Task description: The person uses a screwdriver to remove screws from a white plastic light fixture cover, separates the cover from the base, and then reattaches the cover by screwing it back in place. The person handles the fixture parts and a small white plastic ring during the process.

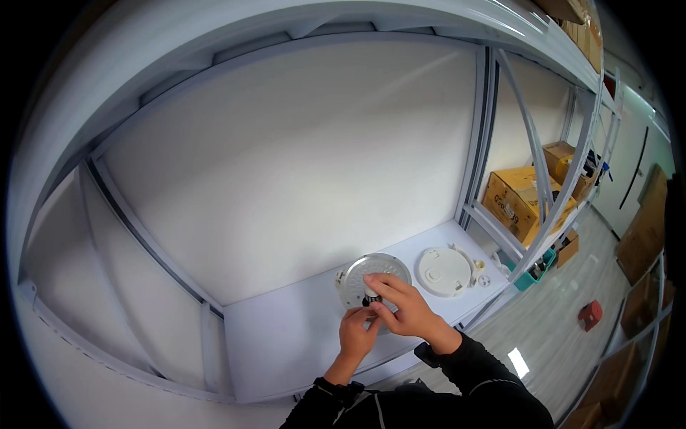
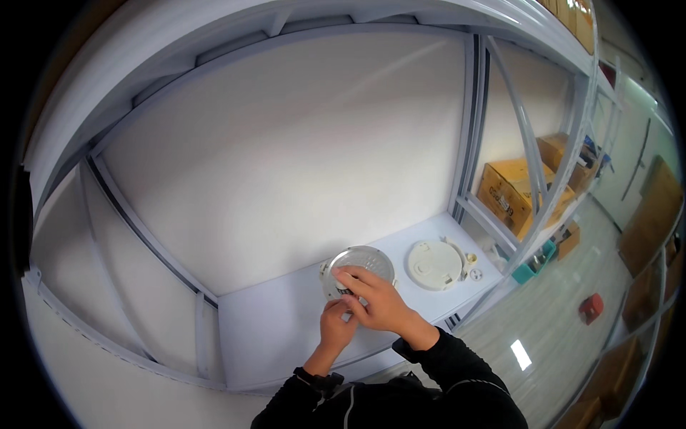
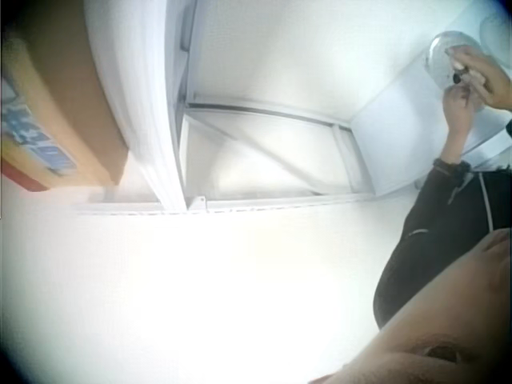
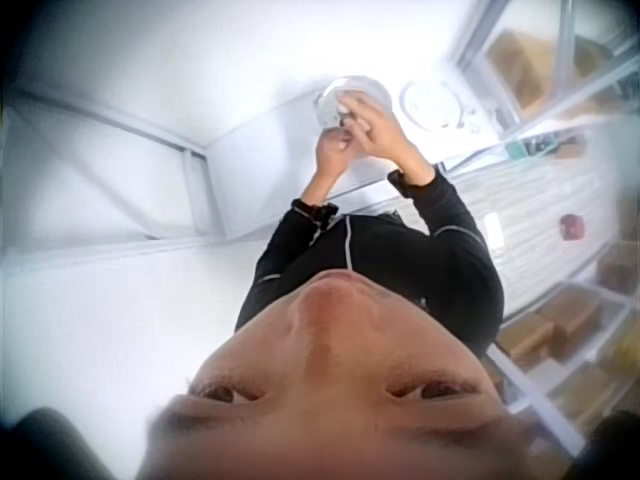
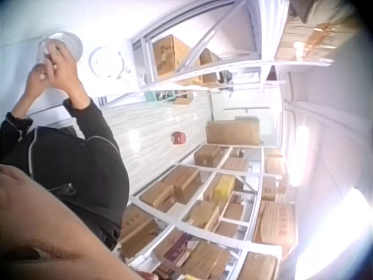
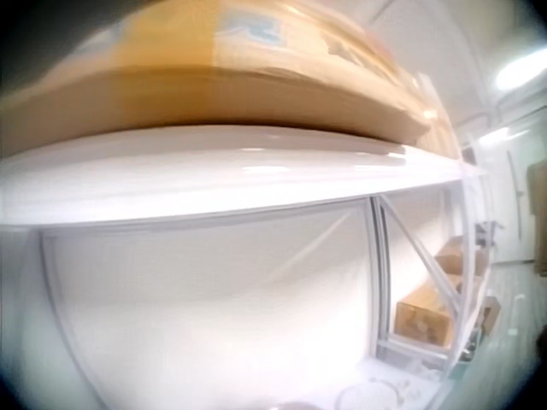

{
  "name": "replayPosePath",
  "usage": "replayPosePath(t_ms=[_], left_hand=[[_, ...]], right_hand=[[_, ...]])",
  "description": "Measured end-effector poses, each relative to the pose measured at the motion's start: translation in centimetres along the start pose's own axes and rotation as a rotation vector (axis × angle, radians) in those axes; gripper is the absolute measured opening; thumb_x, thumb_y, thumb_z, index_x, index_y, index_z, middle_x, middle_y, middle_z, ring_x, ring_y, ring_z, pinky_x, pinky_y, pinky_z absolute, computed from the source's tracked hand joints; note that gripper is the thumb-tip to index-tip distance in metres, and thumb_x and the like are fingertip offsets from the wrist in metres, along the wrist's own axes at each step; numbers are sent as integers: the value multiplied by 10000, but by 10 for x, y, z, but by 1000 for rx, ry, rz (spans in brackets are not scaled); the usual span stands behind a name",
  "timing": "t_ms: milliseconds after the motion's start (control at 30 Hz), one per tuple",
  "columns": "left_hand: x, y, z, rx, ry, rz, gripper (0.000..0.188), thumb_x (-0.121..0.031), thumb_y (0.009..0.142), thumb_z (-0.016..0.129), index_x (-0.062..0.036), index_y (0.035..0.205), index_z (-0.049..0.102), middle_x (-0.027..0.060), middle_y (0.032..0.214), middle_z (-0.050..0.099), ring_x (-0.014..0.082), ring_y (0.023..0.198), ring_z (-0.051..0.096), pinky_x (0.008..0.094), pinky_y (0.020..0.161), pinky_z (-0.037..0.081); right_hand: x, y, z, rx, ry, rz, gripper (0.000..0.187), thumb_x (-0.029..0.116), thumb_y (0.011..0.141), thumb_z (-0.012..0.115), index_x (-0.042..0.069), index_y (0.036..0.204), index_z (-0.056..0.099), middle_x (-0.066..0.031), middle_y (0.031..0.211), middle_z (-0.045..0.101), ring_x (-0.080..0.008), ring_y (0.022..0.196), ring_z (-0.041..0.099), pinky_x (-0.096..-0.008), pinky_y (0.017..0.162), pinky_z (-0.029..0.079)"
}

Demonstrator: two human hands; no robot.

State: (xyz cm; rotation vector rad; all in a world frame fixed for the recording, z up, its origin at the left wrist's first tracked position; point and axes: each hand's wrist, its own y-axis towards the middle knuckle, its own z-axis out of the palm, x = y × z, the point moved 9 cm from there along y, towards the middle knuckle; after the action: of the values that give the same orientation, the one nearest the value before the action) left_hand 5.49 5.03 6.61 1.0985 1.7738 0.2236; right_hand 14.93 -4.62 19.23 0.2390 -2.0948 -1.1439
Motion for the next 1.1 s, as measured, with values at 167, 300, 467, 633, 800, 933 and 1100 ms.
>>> replayPosePath(t_ms=[167, 300, 467, 633, 800, 933, 1100], left_hand=[[-5, -6, 11, -30, 39, -37, 165, -112, 822, 840, -77, 969, 774, 66, 901, 781, 298, 911, 685, 422, 837, 536], [-5, -11, 15, -71, 47, -113, 185, -109, 802, 856, -77, 958, 763, 57, 899, 773, 296, 892, 673, 418, 833, 522], [-30, -10, 32, -104, 138, -27, 201, -125, 785, 873, -90, 950, 764, 40, 880, 771, 262, 868, 678, 408, 807, 524], [-44, -5, 45, -103, 162, -24, 191, -147, 773, 887, -102, 908, 759, 18, 857, 764, 243, 778, 678, 388, 696, 538], [-54, -3, 47, -95, 239, -47, 195, -183, 762, 900, -112, 874, 756, 10, 831, 753, 246, 743, 684, 378, 647, 550], [-41, -12, 50, -86, 263, -64, 242, -187, 760, 902, -122, 954, 773, 18, 870, 763, 251, 801, 701, 382, 704, 565], [-53, -19, 43, -212, 317, -9, 323, -181, 733, 916, -111, 1014, 775, 26, 924, 769, 273, 884, 712, 396, 766, 575]], right_hand=[[-27, -19, -13, 62, -146, 116, 583, 161, 859, 824, 109, 1415, 654, -179, 1262, 606, -301, 1074, 647, -393, 839, 574], [-10, 5, -28, -11, 31, -38, 574, 151, 839, 869, 96, 1378, 681, -143, 1176, 565, -264, 959, 637, -362, 795, 556], [-34, 0, -38, 157, 98, -34, 577, 121, 867, 831, 98, 1416, 655, -140, 1218, 545, -263, 938, 632, -349, 791, 556], [-46, -6, -50, 207, 44, 19, 612, 69, 887, 777, 129, 1472, 607, -178, 1423, 559, -294, 999, 643, -352, 795, 581], [-44, 1, -56, 281, 226, -36, 659, 128, 888, 822, 106, 1495, 566, -209, 1478, 557, -333, 1056, 683, -363, 813, 596], [-57, -10, -57, 377, 271, 2, 695, 95, 885, 822, 69, 1509, 516, -237, 1517, 547, -378, 1126, 699, -368, 857, 602], [-67, -14, -96, 152, 279, -101, 731, 14, 852, 843, 32, 1494, 493, -254, 1422, 589, -343, 1087, 727, -383, 892, 607]])
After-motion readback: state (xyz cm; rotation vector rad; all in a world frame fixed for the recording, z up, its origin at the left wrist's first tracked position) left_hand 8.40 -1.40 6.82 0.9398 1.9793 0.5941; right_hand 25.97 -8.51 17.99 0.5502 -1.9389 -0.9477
